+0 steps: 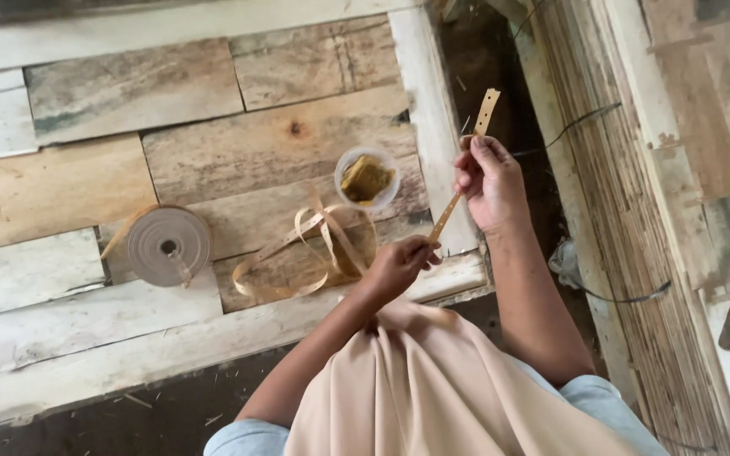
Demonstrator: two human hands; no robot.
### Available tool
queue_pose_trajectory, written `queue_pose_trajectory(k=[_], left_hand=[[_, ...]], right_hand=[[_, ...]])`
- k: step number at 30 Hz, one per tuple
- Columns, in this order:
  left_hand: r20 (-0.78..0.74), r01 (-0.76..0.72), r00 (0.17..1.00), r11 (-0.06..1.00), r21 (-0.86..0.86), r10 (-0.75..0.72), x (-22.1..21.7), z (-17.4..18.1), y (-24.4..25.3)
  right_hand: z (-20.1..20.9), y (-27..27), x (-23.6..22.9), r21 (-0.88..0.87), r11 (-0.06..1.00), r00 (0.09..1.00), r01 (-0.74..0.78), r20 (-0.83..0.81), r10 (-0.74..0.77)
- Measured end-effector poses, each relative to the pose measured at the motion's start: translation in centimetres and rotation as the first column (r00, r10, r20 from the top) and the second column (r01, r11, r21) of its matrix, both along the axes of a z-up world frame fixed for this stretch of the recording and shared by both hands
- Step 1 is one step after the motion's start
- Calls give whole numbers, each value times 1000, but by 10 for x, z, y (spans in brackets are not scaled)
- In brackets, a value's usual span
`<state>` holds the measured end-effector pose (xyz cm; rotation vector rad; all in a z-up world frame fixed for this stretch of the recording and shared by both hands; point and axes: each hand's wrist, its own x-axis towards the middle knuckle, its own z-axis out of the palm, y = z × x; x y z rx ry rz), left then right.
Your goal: The person applies a brown paste from a plastic container onto a wooden plank using a perforated strip, then presses the strip onto the plank and smooths it with their hands. The person repeats this process on multiple sections of the plank.
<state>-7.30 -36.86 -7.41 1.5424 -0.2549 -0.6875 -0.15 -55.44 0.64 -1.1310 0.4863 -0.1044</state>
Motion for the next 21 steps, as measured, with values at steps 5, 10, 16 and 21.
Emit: queue_pose_trajectory(k=[5,10,16,21], left_hand=[[24,26,999,993,112,-29,20,8,-24],[142,80,982,952,295,-127,48,-14,-54],[180,-148,979,940,307,95,81,10,-115],[200,-314,933,948,45,300,99,48,-152]], right_hand=[[22,-35,13,-16,1000,998,7,65,-6],[30,-88,30,18,1000,995,-21,98,19],[48,-153,57,106,991,990,-84,124,71],[58,-182,82,73,989,985,-128,128,118]])
